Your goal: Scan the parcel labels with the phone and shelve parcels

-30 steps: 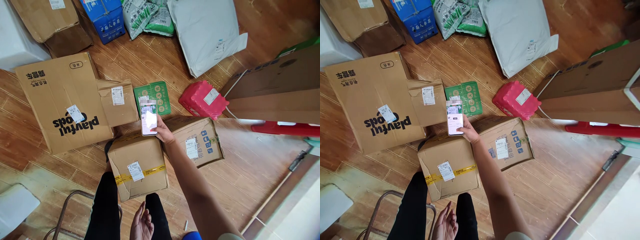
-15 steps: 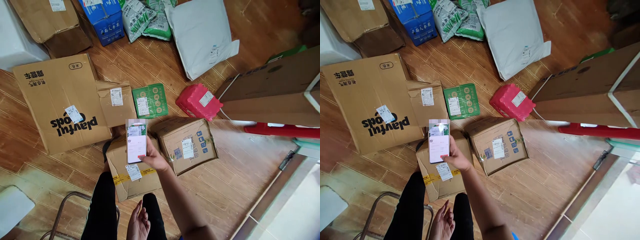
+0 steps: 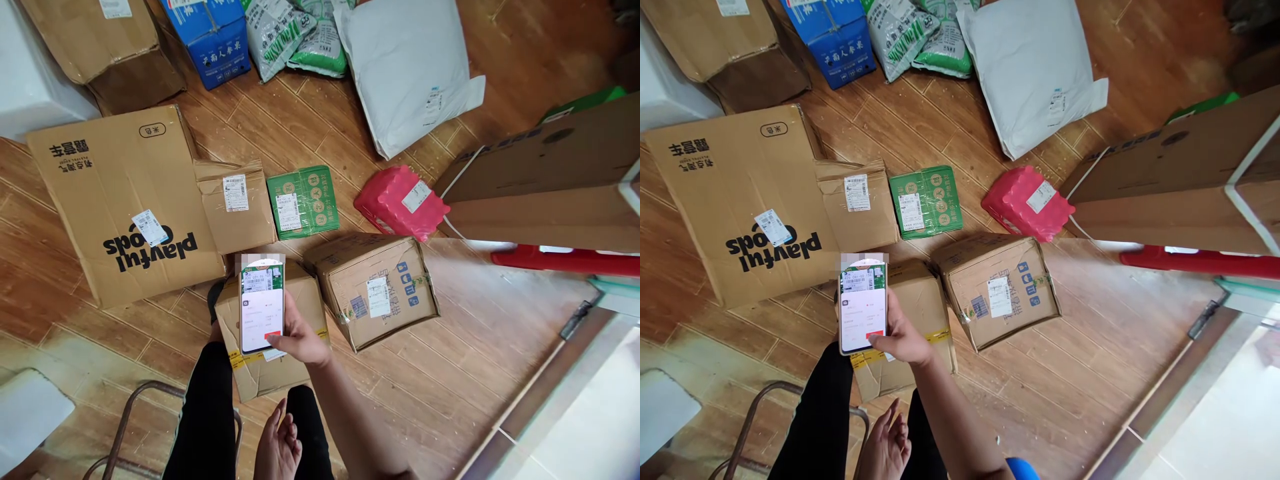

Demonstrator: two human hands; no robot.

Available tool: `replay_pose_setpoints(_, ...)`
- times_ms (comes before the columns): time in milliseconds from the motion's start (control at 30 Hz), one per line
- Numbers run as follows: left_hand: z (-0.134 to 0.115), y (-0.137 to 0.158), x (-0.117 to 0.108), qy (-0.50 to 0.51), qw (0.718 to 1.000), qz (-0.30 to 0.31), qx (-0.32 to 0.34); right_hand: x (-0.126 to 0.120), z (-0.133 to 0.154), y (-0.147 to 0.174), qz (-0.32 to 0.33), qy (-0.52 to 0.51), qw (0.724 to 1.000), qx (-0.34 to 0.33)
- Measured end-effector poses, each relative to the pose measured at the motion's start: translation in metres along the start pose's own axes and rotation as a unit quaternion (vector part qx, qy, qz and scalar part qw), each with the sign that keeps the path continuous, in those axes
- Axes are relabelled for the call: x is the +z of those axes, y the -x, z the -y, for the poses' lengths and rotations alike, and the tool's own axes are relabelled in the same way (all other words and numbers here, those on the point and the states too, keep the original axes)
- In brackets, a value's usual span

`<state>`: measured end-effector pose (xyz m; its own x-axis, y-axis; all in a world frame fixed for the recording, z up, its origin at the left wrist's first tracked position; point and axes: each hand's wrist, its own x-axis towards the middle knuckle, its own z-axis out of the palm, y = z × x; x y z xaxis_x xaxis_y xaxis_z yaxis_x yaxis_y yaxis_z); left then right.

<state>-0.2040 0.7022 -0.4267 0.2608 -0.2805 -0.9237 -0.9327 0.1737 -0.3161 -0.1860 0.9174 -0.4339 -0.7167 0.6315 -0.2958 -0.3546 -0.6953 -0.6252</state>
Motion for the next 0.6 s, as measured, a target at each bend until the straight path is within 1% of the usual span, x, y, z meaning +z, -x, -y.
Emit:
replay_pose_setpoints(100,-0.003,-0.001,-0.004,0.009,1.0,0.009,-0.008,0.0,0.005,0.0,-0.014,0.02,1.0,-0.001)
replay_pose_setpoints(267,-0.021,0.005,-0.013,-0.016,0.999,0.034,0.03,0.0,-0.003,0.017,-0.062,0.004,0.998,0.025)
replay_pose_setpoints(333,-0.031,0.012,-0.015,-0.029,0.998,0.033,0.05,0.001,-0.011,0.031,-0.111,-0.009,0.994,0.023)
replay_pose_setpoints(433,-0.042,0.024,-0.016,-0.042,0.996,0.039,0.073,0.004,-0.023,0.06,-0.221,-0.028,0.975,0.005)
replay_pose_setpoints(500,-0.042,0.028,-0.017,-0.05,0.994,0.06,0.08,0.006,-0.027,0.083,-0.284,-0.034,0.958,-0.004)
replay_pose_setpoints(600,-0.032,0.022,-0.024,-0.034,0.992,0.091,0.08,0.003,-0.031,0.122,-0.332,-0.028,0.943,-0.011)
